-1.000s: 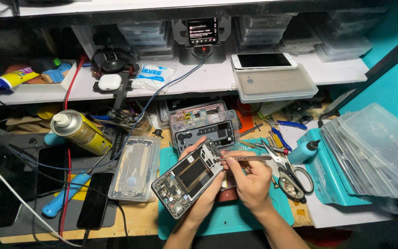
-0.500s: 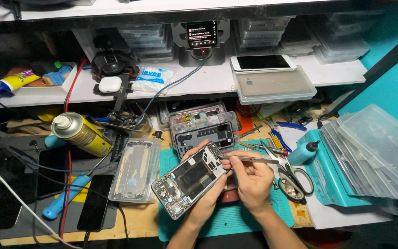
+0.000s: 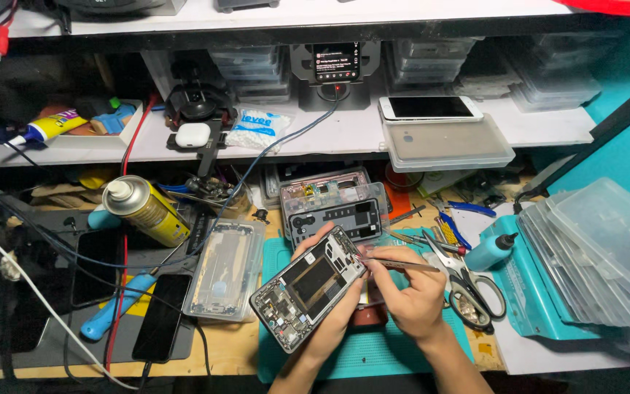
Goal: The person disassembles a smartphone at a repair workbench, using tweezers to pry and lift the internal flex cable and components out of the phone frame. They reposition the phone repeatedly, work on the midframe and back cover, and handle small internal parts while picking at connectors with the tweezers.
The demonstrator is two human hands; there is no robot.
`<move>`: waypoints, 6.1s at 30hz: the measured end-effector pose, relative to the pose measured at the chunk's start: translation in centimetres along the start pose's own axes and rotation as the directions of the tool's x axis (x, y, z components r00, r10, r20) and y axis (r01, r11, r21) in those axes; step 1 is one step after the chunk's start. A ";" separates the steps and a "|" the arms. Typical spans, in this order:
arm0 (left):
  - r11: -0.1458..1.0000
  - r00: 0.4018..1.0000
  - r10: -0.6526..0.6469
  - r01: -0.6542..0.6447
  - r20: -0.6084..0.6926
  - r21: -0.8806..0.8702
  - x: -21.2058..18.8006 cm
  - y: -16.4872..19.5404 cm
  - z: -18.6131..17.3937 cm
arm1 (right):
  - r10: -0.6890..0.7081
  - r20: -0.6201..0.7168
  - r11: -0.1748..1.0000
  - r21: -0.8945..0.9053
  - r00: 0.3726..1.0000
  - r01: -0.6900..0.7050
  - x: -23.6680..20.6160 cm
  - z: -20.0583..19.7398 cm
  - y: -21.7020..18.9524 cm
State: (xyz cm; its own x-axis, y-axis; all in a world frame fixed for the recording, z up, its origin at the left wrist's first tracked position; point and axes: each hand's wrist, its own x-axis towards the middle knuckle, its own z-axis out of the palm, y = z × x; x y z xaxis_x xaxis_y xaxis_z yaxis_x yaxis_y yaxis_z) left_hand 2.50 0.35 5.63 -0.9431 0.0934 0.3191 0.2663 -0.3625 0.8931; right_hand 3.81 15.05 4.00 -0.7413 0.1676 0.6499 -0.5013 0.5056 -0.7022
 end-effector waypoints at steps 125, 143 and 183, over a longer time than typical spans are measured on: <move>0.657 0.745 -0.457 0.651 0.486 -0.380 -0.1 -2.5 -3.8 | 0.599 0.143 0.642 0.503 0.788 -0.579 0.7 -3.3 4.6; 0.728 0.784 -0.365 0.576 0.502 -0.371 -0.6 -2.6 -3.9 | 0.427 0.083 0.609 0.710 0.900 -0.354 -0.9 -3.7 4.4; 0.670 0.708 -0.431 0.667 0.560 -0.327 -0.5 -1.1 -4.0 | 0.537 0.153 0.505 0.730 0.830 -0.461 -0.3 -3.9 4.6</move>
State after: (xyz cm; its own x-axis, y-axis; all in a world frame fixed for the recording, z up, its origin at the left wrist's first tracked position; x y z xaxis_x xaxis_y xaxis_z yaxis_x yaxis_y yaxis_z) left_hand 1.91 -2.98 3.24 -0.6706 0.7416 0.0183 -0.5156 -0.4837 0.7072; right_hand 3.46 20.67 1.71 -0.9524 0.2812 0.1178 -0.2370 -0.4400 -0.8662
